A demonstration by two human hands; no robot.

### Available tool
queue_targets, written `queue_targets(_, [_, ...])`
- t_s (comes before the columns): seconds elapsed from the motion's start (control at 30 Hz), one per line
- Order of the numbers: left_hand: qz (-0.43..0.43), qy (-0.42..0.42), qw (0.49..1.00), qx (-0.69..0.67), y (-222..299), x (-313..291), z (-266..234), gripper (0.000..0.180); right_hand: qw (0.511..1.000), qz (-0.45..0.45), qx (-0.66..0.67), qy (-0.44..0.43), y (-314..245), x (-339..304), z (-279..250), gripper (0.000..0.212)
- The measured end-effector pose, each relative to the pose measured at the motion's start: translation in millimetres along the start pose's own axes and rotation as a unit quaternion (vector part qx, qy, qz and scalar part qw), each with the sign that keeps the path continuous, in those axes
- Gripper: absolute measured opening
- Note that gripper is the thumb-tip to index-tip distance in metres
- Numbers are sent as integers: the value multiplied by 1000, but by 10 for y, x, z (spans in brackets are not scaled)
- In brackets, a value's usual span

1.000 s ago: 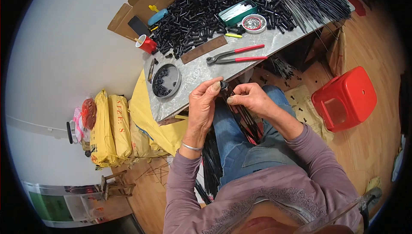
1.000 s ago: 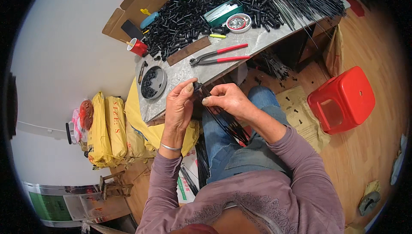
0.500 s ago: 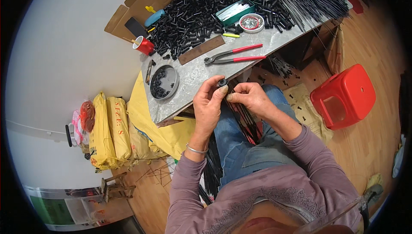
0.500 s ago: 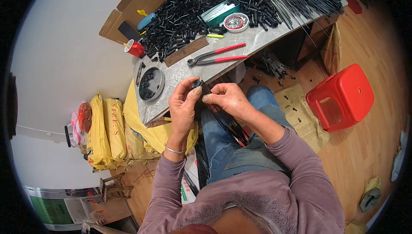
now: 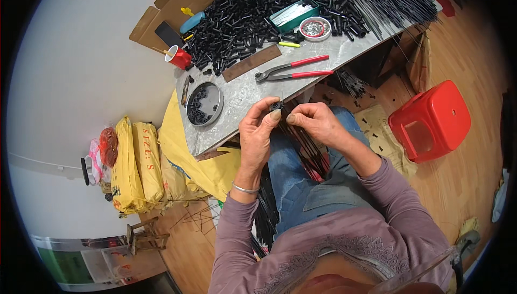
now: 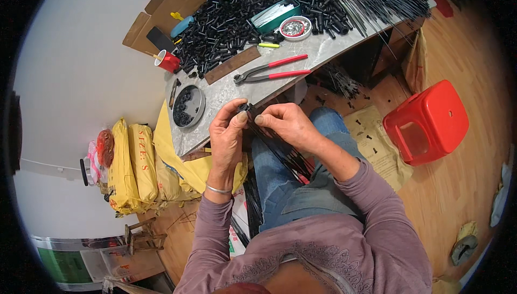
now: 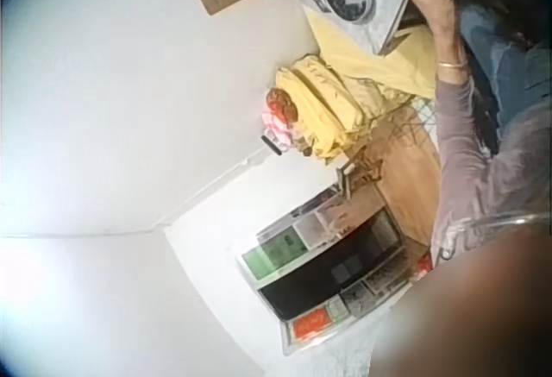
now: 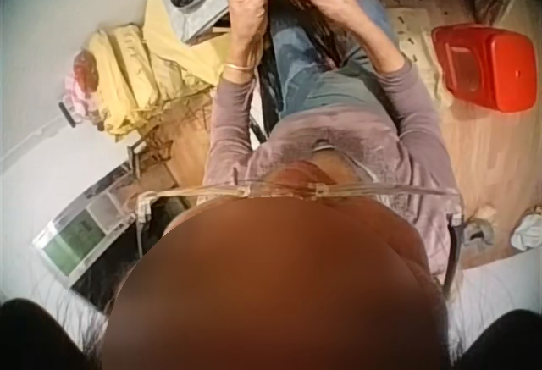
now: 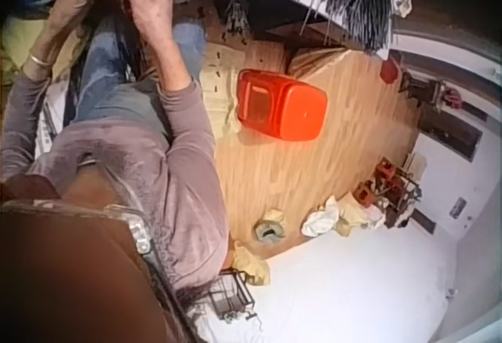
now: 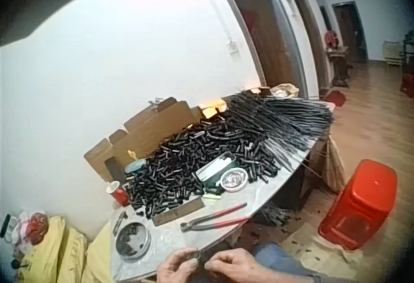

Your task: Manually assembling small connectors onto black plastic rods at a workbench.

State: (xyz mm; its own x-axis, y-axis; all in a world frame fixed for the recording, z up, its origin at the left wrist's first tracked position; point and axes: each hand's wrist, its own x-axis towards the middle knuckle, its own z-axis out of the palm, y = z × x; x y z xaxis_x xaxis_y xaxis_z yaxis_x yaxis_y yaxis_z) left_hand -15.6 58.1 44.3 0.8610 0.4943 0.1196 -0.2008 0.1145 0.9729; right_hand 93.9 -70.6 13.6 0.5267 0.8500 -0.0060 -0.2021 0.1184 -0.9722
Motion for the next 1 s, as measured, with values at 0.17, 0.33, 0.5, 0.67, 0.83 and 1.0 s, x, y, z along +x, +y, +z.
queue_targets(0.17, [-3, 20, 1000, -22, -13, -1, 28, 31, 990, -41, -126, 50, -82, -42, 56, 24])
queue_targets(0.33, [-4, 9, 997, -77, -47, -44, 56, 30, 993, -29, -103, 58, -72, -36, 55, 25])
queue_targets(0.5, [-16, 4, 995, -102, -65, -97, 98, 31, 996, -8, -72, 53, 28, -34, 5, 25])
queue_targets(0.67, [-26, -54, 990, -131, -95, -120, -31, 34, 983, 141, 26, -112, 20, 4, -187, 18])
queue_targets(0.83, [-32, -116, 983, -135, -109, -60, -133, 32, 977, 153, 48, -140, 73, -32, -209, 18])
queue_targets(1.0, [-55, -312, 936, -153, -128, 64, -235, 30, 972, 129, 31, -194, 10, -105, -140, 24])
